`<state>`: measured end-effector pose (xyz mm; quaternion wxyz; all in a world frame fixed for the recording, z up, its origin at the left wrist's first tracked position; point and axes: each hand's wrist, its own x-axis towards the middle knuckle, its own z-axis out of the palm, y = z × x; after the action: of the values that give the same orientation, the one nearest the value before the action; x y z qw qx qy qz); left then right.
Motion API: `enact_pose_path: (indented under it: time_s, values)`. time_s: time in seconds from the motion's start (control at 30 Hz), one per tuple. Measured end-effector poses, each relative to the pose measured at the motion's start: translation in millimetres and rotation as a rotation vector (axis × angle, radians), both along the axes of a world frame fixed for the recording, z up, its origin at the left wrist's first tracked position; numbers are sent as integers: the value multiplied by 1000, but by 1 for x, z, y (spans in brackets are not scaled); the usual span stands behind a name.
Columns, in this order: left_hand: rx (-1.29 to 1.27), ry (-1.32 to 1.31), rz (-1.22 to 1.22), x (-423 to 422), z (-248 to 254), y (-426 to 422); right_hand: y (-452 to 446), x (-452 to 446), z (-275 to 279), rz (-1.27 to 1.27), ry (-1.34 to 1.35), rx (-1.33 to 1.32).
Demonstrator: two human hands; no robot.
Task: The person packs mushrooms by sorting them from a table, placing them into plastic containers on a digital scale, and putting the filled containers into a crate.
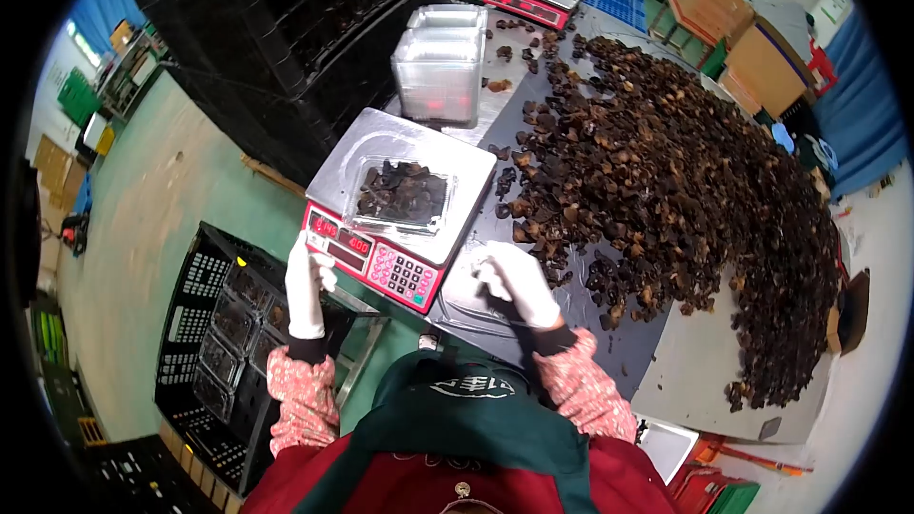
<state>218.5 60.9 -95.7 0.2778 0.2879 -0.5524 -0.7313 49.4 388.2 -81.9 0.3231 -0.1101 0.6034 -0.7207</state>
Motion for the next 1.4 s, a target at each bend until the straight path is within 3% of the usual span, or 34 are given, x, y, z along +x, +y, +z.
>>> enact_pose_path:
  time_s: [0.13, 0.27, 0.33, 0.5, 0.53, 0.57, 0.6, 0.63, 0.67, 0.7, 0.73, 0.8, 0.87, 0.9, 0.93, 1.0, 1.03, 1.17, 1.27, 1.33, 1.4]
  values:
    - [5, -151, 73, 53, -18, 15, 64, -3, -35, -233, -140, 159]
    - [222, -272, -142, 74, -51, 71, 86, -48, -41, -354, -105, 144]
    - [303, -117, -269, 67, -71, 87, 45, -79, -20, -258, 52, 1]
    - [295, -174, -310, 41, -41, 87, -55, -103, 38, -216, 352, 210]
    - [212, -30, -304, 26, -42, 78, -86, -113, 45, -176, 478, 237]
    - [243, -84, -329, 26, -38, 76, -87, -109, 44, -176, 380, 211]
    - [263, -119, -339, 20, -34, 70, -103, -128, 29, -144, 625, 278]
    - [332, 43, -333, 1, -46, 64, -137, -137, 23, -98, 801, 364]
    - [337, -42, -316, 4, -26, 65, -142, -135, 13, -88, 938, 479]
    - [389, -85, -305, -10, -28, 64, -155, -130, 8, 18, 903, 558]
    - [410, 2, -313, -16, -28, 64, -178, -108, 25, 209, 1070, 691]
    - [512, 238, -229, -28, -26, 63, -191, -77, 38, 272, 1140, 711]
    - [506, -50, -53, -28, 12, 47, -208, -48, 31, 400, 1047, 714]
    - [184, 17, 159, -31, -38, 36, -216, -17, 53, 456, 994, 671]
    - [70, 16, 256, -4, -24, 25, -223, 7, 48, 565, 902, 469]
    - [-141, 43, 430, 37, -4, 2, -228, 23, 51, 639, 962, 261]
    - [-396, -116, 422, 75, -10, -16, -233, 33, 54, 754, 897, 302]
    - [19, -214, 397, 229, 17, -83, -227, 54, 61, 956, 770, 305]
    - [133, -432, 651, 348, -48, -134, -216, 46, 45, 966, 686, 334]
    - [268, -545, 558, 404, -79, -147, -208, 38, 42, 911, 360, 388]
    - [487, -633, 593, 444, -137, -153, -200, 27, 35, 844, 232, 379]
